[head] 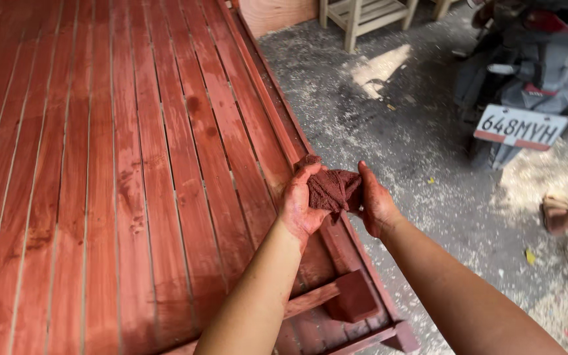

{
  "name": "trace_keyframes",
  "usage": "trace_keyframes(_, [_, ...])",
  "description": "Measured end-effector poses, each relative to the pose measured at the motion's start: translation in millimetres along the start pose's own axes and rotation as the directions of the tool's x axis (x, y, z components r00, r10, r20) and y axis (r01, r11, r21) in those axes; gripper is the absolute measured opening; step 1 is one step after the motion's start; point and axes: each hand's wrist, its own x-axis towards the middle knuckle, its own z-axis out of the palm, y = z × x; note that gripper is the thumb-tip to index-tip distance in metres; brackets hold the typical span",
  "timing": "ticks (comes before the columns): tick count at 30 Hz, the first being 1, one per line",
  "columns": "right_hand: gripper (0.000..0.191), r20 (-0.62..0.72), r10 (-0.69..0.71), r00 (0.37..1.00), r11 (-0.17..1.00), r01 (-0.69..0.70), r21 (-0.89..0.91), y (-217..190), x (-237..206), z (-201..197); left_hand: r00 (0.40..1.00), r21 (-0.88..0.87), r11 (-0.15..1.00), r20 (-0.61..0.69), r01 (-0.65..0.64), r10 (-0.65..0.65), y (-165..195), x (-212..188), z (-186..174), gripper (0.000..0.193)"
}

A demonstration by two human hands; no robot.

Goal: The person applies a reddish wood stain to a slatted wooden bench using a cloth, wiping the seat slats, armrests, and backrest frame. They dip the cloth into a stain container and work over different surfaces of the bench, coating bare wood areas.

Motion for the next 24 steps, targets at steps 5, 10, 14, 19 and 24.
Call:
trace_keyframes(5, [0.046, 0.23, 0.162, 0.96, 0.986, -0.15, -0.067, -50.6, -4.4, -52.0, 0.996, -0.031, 0.999, -0.085, -0.008, 0.006, -43.0, 20.7, 37.7, 0.034])
trace_keyframes(10, [0.032, 0.411, 0.109, 0.905, 0.976, -0.019, -0.218, -82.8, 4.7, -118.0, 0.993, -0.008, 0.996, -0.087, -0.086, 0.085, -88.2, 40.3, 63.6, 0.049])
trace_keyframes(14, [0.027, 0.532, 0.119, 0.839, 0.964, 0.03, -0.262, -99.2, 15.8, -143.1, 0.98, 0.01, 0.996, -0.177, -0.087, 0.088, -98.0, 43.9, 77.0, 0.046])
trace_keyframes(19, [0.024, 0.502, 0.082, 0.861, 0.932, 0.112, -0.345, -111.1, 30.6, -138.1, 0.953, 0.045, 0.974, -0.201, -0.223, 0.227, -87.3, 44.1, 75.2, 0.034])
trace_keyframes(24, [0.028, 0.627, 0.049, 0.777, 0.971, 0.112, -0.214, -112.4, 51.1, -125.6, 0.89, 0.026, 0.98, -0.413, -0.197, 0.19, -73.8, 69.3, 45.1, 0.037])
